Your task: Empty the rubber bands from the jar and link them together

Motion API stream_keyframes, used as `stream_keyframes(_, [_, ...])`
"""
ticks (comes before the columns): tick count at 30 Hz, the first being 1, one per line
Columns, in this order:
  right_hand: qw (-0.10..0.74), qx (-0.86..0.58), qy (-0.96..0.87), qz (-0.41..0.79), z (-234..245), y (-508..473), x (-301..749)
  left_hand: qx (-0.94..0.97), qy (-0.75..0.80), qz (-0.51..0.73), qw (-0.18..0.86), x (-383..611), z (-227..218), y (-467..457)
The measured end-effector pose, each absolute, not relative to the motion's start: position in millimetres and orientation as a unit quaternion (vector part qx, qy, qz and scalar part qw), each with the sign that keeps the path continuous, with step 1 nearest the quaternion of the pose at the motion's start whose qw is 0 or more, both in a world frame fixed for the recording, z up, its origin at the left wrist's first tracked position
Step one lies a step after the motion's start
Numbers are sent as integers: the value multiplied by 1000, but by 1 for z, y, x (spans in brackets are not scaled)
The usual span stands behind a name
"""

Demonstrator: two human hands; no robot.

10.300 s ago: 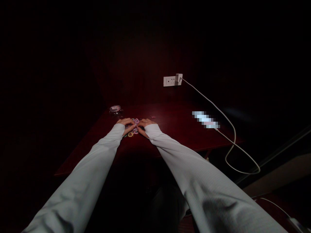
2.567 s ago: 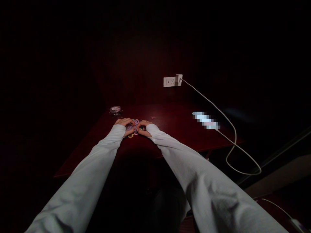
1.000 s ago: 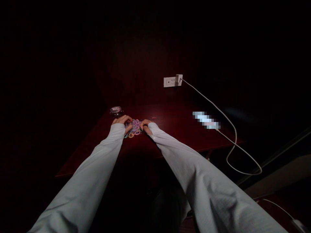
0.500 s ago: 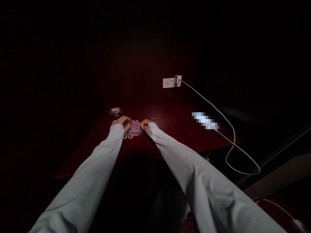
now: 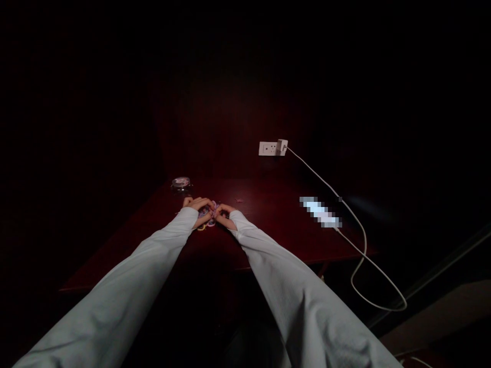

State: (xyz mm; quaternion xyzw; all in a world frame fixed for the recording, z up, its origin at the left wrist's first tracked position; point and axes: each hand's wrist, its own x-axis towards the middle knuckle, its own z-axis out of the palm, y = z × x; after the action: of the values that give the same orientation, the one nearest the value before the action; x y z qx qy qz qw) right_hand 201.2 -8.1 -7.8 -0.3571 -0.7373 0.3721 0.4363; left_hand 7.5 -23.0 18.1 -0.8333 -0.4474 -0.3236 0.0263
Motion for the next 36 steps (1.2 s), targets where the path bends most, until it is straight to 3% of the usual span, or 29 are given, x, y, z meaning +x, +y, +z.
stream_keyframes(12, [452,-362,-686,441,-7,1,200,-830,-463,-310,28,6,19,-20])
stream_keyframes(20, [441,-359,-695,440,-9,-1,201,-818,-464,-340,-16,6,19,-23])
stream_keyframes(36, [452,-391,-667,445,-5,-1,203,-829,-448,-335,6,7,17,-25])
